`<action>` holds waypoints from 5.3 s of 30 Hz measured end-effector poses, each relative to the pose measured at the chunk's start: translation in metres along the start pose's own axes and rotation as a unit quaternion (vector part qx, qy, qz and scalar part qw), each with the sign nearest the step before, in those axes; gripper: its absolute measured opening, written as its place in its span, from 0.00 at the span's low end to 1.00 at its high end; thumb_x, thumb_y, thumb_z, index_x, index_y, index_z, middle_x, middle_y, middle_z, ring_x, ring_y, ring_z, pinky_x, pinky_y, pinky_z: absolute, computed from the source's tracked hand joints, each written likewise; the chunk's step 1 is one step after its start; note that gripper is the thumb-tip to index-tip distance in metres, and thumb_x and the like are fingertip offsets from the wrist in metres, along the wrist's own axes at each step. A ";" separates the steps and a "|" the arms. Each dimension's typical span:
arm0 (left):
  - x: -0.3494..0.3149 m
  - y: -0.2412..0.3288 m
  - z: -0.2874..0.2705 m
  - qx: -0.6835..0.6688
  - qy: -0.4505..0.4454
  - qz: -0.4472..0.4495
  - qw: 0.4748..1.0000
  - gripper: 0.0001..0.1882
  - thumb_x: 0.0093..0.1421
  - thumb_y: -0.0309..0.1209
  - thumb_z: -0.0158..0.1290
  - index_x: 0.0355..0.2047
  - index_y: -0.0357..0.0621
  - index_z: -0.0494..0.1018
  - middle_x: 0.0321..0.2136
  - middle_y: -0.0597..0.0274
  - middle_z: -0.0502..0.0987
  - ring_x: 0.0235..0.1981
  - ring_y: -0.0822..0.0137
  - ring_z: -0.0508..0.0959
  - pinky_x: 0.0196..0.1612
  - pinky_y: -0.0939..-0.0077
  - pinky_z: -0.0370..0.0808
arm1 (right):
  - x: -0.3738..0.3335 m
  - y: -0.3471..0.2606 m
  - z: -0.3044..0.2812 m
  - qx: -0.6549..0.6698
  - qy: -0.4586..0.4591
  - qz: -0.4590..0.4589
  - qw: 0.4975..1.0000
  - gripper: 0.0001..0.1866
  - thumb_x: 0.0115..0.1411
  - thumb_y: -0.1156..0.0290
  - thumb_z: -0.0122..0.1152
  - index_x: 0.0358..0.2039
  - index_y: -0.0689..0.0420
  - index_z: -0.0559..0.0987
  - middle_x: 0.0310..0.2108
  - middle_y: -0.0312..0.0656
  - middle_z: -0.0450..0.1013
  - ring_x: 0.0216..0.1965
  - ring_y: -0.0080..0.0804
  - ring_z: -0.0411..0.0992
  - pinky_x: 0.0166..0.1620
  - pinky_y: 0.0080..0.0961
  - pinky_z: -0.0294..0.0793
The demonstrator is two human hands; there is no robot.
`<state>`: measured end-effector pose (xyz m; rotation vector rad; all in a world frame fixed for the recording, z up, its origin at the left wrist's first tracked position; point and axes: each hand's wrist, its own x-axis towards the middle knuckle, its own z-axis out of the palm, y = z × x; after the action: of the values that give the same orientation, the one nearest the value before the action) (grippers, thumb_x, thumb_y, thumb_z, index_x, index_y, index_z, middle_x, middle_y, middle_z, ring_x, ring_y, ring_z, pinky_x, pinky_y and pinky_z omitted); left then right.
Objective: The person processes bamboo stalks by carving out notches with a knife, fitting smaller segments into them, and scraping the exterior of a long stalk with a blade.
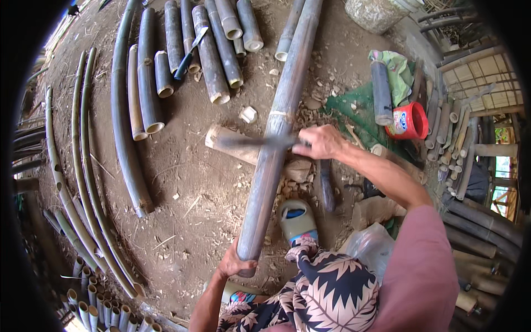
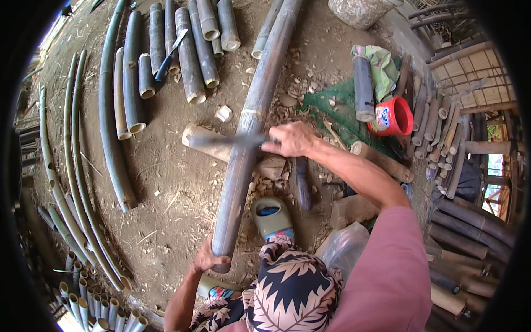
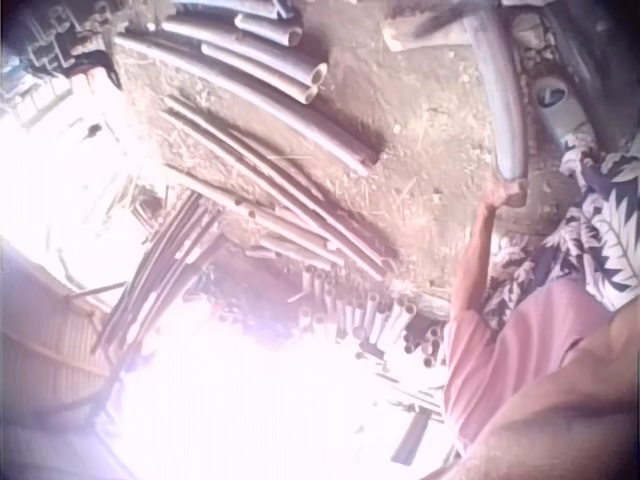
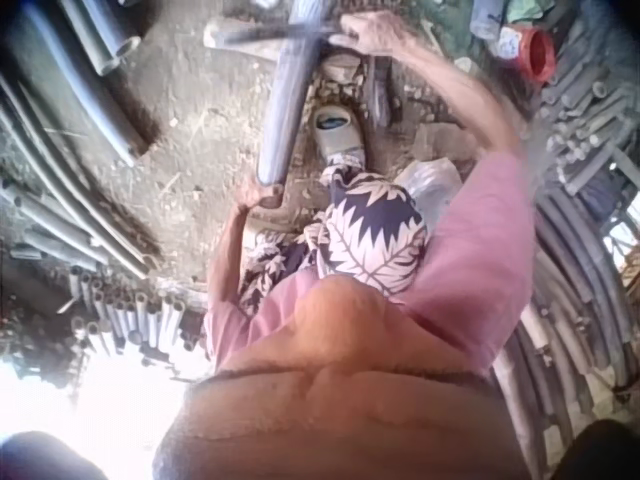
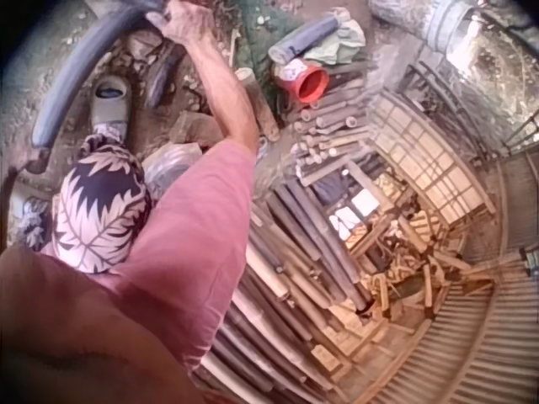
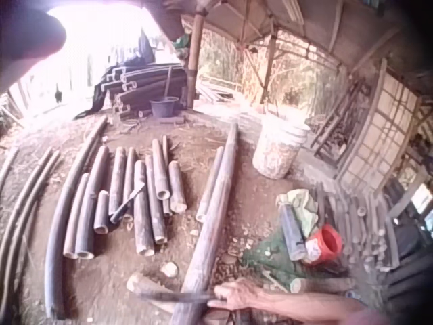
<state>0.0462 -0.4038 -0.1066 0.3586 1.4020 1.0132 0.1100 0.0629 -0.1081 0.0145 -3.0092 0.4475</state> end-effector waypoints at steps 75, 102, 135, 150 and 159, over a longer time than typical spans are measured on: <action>-0.102 -0.038 -0.048 0.431 0.328 -0.075 0.837 0.42 0.36 0.42 0.68 0.52 0.41 0.68 0.42 0.46 0.77 0.44 0.45 0.78 0.49 0.55 0.75 | -0.018 -0.115 0.001 0.592 0.061 0.352 0.722 0.15 0.72 0.59 0.47 0.43 0.59 0.70 0.24 0.38 0.70 0.15 0.22 0.68 0.15 0.21 0.70; -0.111 -0.047 -0.049 0.425 0.305 -0.093 0.847 0.44 0.32 0.41 0.69 0.53 0.41 0.68 0.43 0.46 0.76 0.46 0.44 0.77 0.51 0.54 0.74 | -0.025 -0.122 -0.014 0.618 -0.132 0.356 0.688 0.10 0.71 0.67 0.48 0.40 0.61 0.71 0.21 0.37 0.69 0.15 0.22 0.68 0.18 0.23 0.68; -0.113 -0.047 -0.056 0.420 0.298 -0.107 0.850 0.47 0.31 0.41 0.69 0.56 0.44 0.67 0.44 0.46 0.76 0.48 0.45 0.76 0.52 0.55 0.74 | -0.023 -0.069 -0.045 0.377 0.043 0.454 0.806 0.12 0.70 0.62 0.49 0.44 0.57 0.74 0.29 0.43 0.76 0.22 0.26 0.75 0.24 0.29 0.75; -0.111 0.000 -0.036 0.398 0.255 -0.145 0.869 0.43 0.38 0.43 0.67 0.55 0.41 0.66 0.45 0.45 0.76 0.47 0.44 0.77 0.50 0.53 0.75 | -0.030 -0.152 0.028 -0.003 0.084 0.082 0.993 0.33 0.68 0.37 0.40 0.26 0.58 0.71 0.17 0.45 0.69 0.17 0.37 0.71 0.19 0.38 0.71; -0.113 -0.007 -0.049 0.404 0.212 -0.137 0.879 0.45 0.38 0.47 0.66 0.55 0.39 0.66 0.43 0.42 0.78 0.45 0.43 0.79 0.49 0.52 0.76 | -0.031 -0.145 0.028 -0.024 0.118 0.205 0.971 0.31 0.68 0.39 0.43 0.28 0.58 0.72 0.18 0.47 0.71 0.18 0.42 0.74 0.20 0.38 0.74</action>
<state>0.0202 -0.5106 -0.0493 0.5408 2.1852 0.2206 0.1412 -0.0836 -0.0959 -0.6256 -2.7772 0.3762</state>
